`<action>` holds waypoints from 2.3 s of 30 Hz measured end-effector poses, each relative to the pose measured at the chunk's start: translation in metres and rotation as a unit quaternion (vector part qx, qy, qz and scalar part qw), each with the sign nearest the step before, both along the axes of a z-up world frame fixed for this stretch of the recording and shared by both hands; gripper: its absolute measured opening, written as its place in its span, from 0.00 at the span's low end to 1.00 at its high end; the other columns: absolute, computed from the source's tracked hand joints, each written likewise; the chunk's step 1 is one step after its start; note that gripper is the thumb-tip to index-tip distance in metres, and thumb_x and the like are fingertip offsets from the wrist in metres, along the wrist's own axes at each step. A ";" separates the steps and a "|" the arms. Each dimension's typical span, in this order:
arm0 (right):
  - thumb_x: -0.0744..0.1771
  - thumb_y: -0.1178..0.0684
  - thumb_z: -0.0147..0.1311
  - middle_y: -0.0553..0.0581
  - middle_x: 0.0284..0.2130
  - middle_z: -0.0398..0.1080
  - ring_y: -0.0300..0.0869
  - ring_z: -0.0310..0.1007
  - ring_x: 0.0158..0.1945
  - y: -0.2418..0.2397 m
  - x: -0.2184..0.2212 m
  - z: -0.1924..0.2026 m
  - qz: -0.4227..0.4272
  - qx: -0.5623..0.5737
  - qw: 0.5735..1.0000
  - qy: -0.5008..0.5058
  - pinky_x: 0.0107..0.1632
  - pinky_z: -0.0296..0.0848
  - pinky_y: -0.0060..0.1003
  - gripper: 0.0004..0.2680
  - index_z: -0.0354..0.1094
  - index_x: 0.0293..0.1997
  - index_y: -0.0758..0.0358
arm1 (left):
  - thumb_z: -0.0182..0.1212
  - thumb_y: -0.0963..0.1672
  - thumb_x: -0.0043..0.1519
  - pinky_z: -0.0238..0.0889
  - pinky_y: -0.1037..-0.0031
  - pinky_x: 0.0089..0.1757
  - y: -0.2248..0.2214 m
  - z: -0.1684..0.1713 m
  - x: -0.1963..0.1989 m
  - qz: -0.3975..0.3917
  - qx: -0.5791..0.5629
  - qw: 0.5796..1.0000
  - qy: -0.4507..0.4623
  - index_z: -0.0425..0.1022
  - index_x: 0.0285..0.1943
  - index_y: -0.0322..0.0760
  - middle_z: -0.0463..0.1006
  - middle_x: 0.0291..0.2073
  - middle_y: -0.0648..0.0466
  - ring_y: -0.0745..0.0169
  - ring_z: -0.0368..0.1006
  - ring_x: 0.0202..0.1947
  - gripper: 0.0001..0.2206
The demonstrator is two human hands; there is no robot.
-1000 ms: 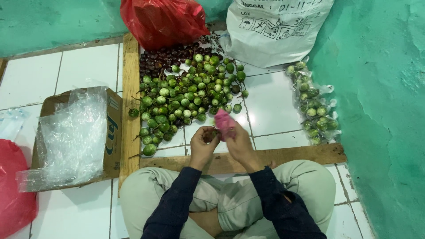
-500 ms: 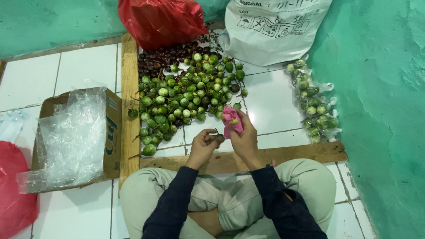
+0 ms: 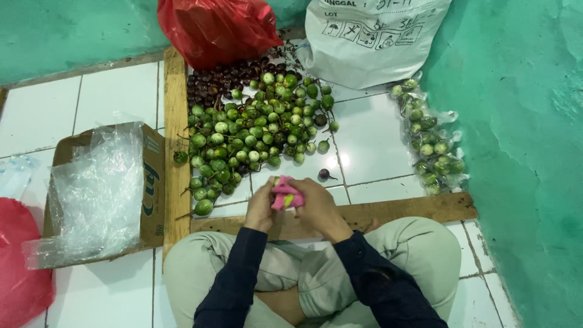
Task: Sorting small green vegetables and placing them into individual plastic bags
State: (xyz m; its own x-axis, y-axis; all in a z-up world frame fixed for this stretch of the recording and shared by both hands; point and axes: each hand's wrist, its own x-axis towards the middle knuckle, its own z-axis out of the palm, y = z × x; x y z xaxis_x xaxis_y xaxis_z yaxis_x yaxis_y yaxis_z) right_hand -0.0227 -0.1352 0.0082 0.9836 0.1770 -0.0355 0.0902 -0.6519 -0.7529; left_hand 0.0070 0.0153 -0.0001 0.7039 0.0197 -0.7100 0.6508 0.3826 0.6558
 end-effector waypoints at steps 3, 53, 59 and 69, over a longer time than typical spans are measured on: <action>0.63 0.55 0.53 0.70 0.42 0.76 0.68 0.75 0.49 -0.005 -0.003 0.042 -0.100 0.091 0.988 0.080 0.52 0.72 0.61 0.17 0.69 0.59 0.58 | 0.69 0.43 0.59 0.79 0.66 0.36 0.022 -0.068 0.011 -0.062 0.162 0.977 -0.128 0.78 0.41 0.31 0.81 0.28 0.42 0.54 0.82 0.31 0.09; 0.64 0.53 0.62 0.60 0.40 0.69 0.42 0.71 0.43 -0.072 0.045 0.042 -0.465 0.498 0.731 -0.028 0.43 0.74 0.43 0.16 0.68 0.54 0.70 | 0.63 0.50 0.59 0.72 0.53 0.45 -0.009 -0.064 0.048 -0.358 0.530 0.725 -0.255 0.79 0.44 0.29 0.81 0.36 0.40 0.36 0.78 0.46 0.17; 0.67 0.51 0.60 0.66 0.47 0.69 0.47 0.73 0.51 -0.079 0.049 0.045 -0.478 0.535 0.696 -0.015 0.51 0.76 0.50 0.20 0.62 0.62 0.74 | 0.62 0.45 0.59 0.71 0.55 0.47 -0.055 -0.071 0.074 -0.344 0.543 0.670 -0.371 0.80 0.44 0.28 0.79 0.37 0.41 0.36 0.76 0.47 0.13; 0.67 0.48 0.58 0.66 0.50 0.69 0.46 0.70 0.55 -0.078 0.051 0.079 -0.457 0.534 0.711 -0.001 0.56 0.71 0.50 0.22 0.61 0.63 0.75 | 0.66 0.46 0.56 0.61 0.59 0.50 -0.121 -0.087 0.118 -0.342 0.634 0.528 -0.450 0.76 0.55 0.34 0.77 0.46 0.44 0.45 0.70 0.52 0.19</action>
